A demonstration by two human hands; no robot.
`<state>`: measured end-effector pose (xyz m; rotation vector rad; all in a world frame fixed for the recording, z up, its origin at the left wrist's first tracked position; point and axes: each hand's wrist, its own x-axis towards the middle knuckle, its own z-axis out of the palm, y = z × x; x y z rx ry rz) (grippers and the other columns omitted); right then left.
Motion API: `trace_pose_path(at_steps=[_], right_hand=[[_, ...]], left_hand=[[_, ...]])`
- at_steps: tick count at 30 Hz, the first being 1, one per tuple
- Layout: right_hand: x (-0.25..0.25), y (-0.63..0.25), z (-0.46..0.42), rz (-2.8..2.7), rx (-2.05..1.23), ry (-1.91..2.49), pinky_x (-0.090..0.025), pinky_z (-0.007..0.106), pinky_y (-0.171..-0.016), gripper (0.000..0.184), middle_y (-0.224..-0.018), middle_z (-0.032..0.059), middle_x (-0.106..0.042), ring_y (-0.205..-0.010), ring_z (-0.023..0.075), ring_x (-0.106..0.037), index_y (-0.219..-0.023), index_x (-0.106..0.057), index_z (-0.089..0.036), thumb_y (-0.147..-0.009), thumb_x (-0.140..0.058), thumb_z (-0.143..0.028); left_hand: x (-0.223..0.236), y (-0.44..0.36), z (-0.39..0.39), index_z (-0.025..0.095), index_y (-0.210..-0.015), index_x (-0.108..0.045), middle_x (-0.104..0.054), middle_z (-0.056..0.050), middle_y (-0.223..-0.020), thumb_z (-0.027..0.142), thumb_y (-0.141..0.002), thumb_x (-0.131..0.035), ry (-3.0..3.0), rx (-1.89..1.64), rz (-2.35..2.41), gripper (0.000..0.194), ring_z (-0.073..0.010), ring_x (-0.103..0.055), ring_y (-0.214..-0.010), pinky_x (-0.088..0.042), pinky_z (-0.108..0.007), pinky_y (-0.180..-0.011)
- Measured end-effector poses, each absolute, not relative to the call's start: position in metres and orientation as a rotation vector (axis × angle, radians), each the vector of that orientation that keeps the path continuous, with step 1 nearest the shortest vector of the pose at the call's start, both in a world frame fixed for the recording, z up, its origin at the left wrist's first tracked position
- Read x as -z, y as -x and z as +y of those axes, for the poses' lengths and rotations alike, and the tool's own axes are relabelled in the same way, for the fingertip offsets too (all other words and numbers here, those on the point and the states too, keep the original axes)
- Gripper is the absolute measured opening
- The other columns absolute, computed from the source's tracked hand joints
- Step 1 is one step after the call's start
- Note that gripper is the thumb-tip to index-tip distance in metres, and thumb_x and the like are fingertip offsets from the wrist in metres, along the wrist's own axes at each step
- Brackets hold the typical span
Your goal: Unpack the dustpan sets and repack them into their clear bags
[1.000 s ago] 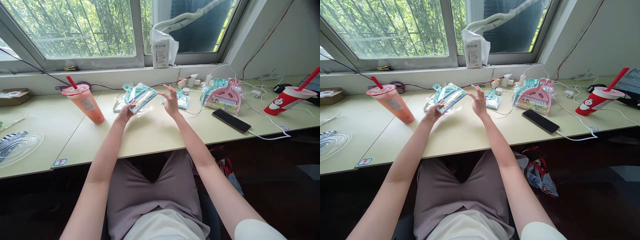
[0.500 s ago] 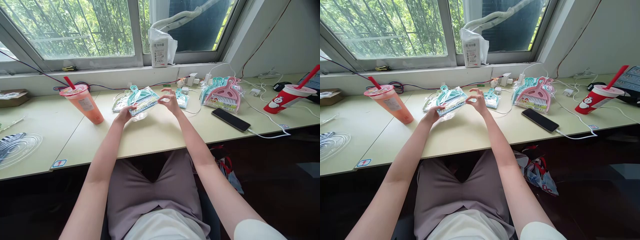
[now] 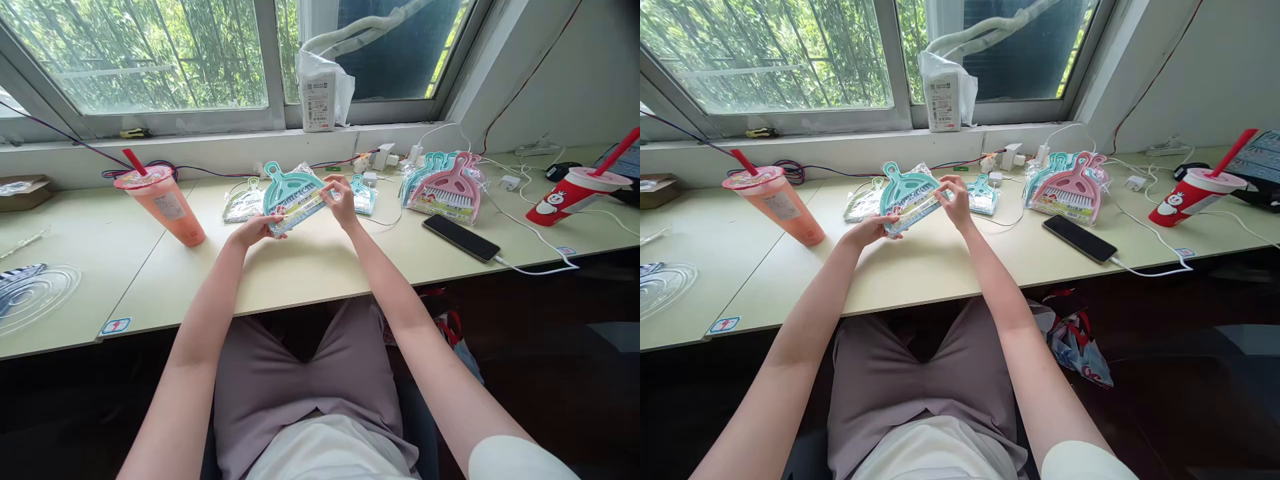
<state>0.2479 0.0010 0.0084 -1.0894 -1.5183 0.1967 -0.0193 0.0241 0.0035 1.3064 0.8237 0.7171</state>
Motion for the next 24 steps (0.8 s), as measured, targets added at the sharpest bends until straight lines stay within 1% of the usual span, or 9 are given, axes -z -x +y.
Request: trace_pose_path(at_steps=[2,5,9,12,14,16,19,21,24], right_hand=[[-0.005,-0.249,0.003,-1.533,-0.073,1.108,-0.045,0.051,-0.110,0.021,-0.126,0.0094,-0.062,-0.128,0.0292,-0.054,-0.082,-0.063,-0.023,-0.093,-0.065,-0.040],[-0.001,-0.251,0.006,-1.559,0.014,1.128,-0.048,0.050,-0.106,0.017,-0.123,0.0091,-0.062,-0.125,0.0293,-0.055,-0.082,-0.063,-0.023,-0.095,-0.063,-0.034],[0.000,-0.254,0.007,-1.549,0.001,1.134,-0.049,0.049,-0.105,0.016,-0.115,0.0073,-0.065,-0.117,0.0272,-0.059,-0.081,-0.063,-0.023,-0.095,-0.064,-0.032],[-0.002,-0.255,0.007,-1.525,-0.031,1.122,-0.048,0.047,-0.106,0.019,-0.113,0.0075,-0.064,-0.115,0.0256,-0.059,-0.080,-0.063,-0.022,-0.095,-0.065,-0.035],[-0.004,-0.256,0.007,-1.487,-0.084,1.108,-0.052,0.043,-0.100,0.022,-0.113,0.0076,-0.063,-0.112,0.0238,-0.060,-0.080,-0.063,-0.022,-0.095,-0.065,-0.037],[-0.005,-0.256,0.007,-1.448,-0.152,1.099,-0.055,0.037,-0.090,0.024,-0.113,0.0073,-0.063,-0.107,0.0218,-0.061,-0.078,-0.061,-0.022,-0.095,-0.065,-0.038],[-0.006,-0.256,0.006,-1.428,-0.207,1.100,-0.054,0.033,-0.082,0.024,-0.109,0.0061,-0.065,-0.098,0.0197,-0.061,-0.075,-0.058,-0.021,-0.094,-0.065,-0.035],[-0.007,-0.255,0.005,-1.436,-0.201,1.105,-0.054,0.033,-0.084,0.025,-0.106,0.0051,-0.066,-0.096,0.0189,-0.061,-0.074,-0.057,-0.021,-0.094,-0.065,-0.034],[-0.007,-0.253,0.004,-1.446,-0.178,1.120,-0.053,0.034,-0.090,0.026,-0.103,0.0042,-0.066,-0.096,0.0188,-0.061,-0.074,-0.055,-0.022,-0.095,-0.064,-0.036]], left_hand=[[-0.004,0.017,0.021,0.008,-0.114,-0.068,-0.075,-0.015,-0.099,0.026,-0.080,-0.077,-1.310,-0.701,0.815,0.039,-0.0229,-0.074,-0.075,-0.064,-0.035,-0.071],[-0.002,0.016,0.022,0.008,-0.114,-0.067,-0.075,-0.014,-0.097,0.027,-0.080,-0.077,-1.310,-0.694,0.816,0.040,-0.0227,-0.074,-0.074,-0.063,-0.033,-0.068],[0.001,0.016,0.025,0.009,-0.113,-0.067,-0.075,-0.015,-0.094,0.031,-0.080,-0.077,-1.344,-0.683,0.800,0.040,-0.0229,-0.074,-0.070,-0.061,-0.031,-0.064],[0.001,0.012,0.022,0.010,-0.115,-0.066,-0.075,-0.014,-0.094,0.032,-0.079,-0.077,-1.355,-0.706,0.787,0.044,-0.0230,-0.074,-0.069,-0.060,-0.032,-0.064],[0.001,0.005,0.018,0.010,-0.116,-0.064,-0.075,-0.012,-0.093,0.031,-0.077,-0.077,-1.337,-0.760,0.787,0.045,-0.0223,-0.073,-0.067,-0.061,-0.033,-0.065],[0.000,-0.004,0.012,0.012,-0.115,-0.064,-0.075,-0.010,-0.093,0.027,-0.075,-0.075,-1.290,-0.826,0.800,0.044,-0.0216,-0.073,-0.068,-0.061,-0.033,-0.067],[0.000,-0.015,0.006,0.012,-0.110,-0.065,-0.075,-0.009,-0.094,0.024,-0.073,-0.072,-1.200,-0.899,0.830,0.039,-0.0225,-0.075,-0.078,-0.063,-0.034,-0.075],[0.002,-0.018,0.005,0.013,-0.109,-0.066,-0.075,-0.009,-0.097,0.024,-0.071,-0.074,-1.178,-0.942,0.828,0.040,-0.0227,-0.075,-0.083,-0.063,-0.034,-0.079],[0.006,-0.018,0.010,0.012,-0.109,-0.066,-0.075,-0.010,-0.101,0.024,-0.065,-0.082,-1.206,-0.981,0.793,0.048,-0.0215,-0.074,-0.079,-0.063,-0.032,-0.074]])
